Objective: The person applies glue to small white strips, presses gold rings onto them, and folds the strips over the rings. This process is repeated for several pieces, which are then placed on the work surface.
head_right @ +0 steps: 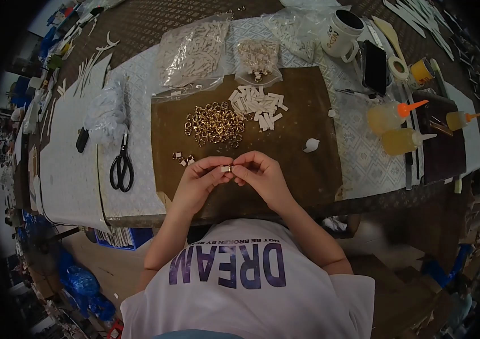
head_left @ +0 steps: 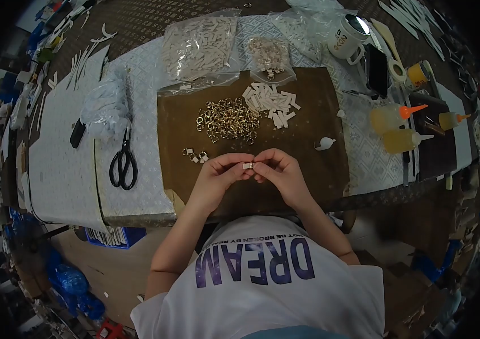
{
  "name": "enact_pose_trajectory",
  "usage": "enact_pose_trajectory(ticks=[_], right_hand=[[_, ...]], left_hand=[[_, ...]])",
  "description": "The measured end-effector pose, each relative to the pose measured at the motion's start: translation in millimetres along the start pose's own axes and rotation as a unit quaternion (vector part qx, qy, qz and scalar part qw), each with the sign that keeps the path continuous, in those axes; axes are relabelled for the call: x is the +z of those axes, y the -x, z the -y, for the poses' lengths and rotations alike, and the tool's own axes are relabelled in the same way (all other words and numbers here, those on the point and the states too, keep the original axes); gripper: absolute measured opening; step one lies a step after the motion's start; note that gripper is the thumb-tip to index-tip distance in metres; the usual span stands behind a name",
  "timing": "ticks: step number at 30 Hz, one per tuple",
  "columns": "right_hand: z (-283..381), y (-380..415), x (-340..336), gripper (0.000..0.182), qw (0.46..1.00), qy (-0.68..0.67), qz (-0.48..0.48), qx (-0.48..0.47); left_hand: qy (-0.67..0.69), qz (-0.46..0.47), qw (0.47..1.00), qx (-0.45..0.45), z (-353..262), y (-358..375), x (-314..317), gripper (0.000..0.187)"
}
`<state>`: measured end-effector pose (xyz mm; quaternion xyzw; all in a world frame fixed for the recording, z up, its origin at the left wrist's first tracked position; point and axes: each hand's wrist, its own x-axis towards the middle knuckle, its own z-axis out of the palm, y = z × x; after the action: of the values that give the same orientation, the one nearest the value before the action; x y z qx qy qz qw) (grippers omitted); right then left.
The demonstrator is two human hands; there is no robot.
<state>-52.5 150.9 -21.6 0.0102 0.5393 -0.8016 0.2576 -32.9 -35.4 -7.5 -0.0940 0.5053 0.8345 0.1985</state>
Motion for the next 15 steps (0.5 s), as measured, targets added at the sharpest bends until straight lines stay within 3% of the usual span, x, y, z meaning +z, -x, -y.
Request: enact_pose_trajectory(ticks=[4, 10, 13, 15], right_hand=[[0, 1, 1, 0.012, 1.0, 0.012, 0.003, -0.025], [10, 8, 6, 0.01, 0.964, 0.23, -0.006, -0.131], [10, 8, 5, 0.007, 0.963, 0.247, -0.013, -0.108], [5, 6, 1, 0.008, 0.969, 0.226, -0.015, -0.102]], left_hand=[[-0.005, -0.007, 1.0, 0.004, 3, 1, 0, 0.021], [-0.124, -0.055, 0.989, 0.055, 6, 1, 3, 0.019], [-0.158, -0.051, 0.984, 0.063, 11, -1, 0, 0.016], [-0.102, -0.057, 0.992, 0.048, 7, 1, 7, 0.017]])
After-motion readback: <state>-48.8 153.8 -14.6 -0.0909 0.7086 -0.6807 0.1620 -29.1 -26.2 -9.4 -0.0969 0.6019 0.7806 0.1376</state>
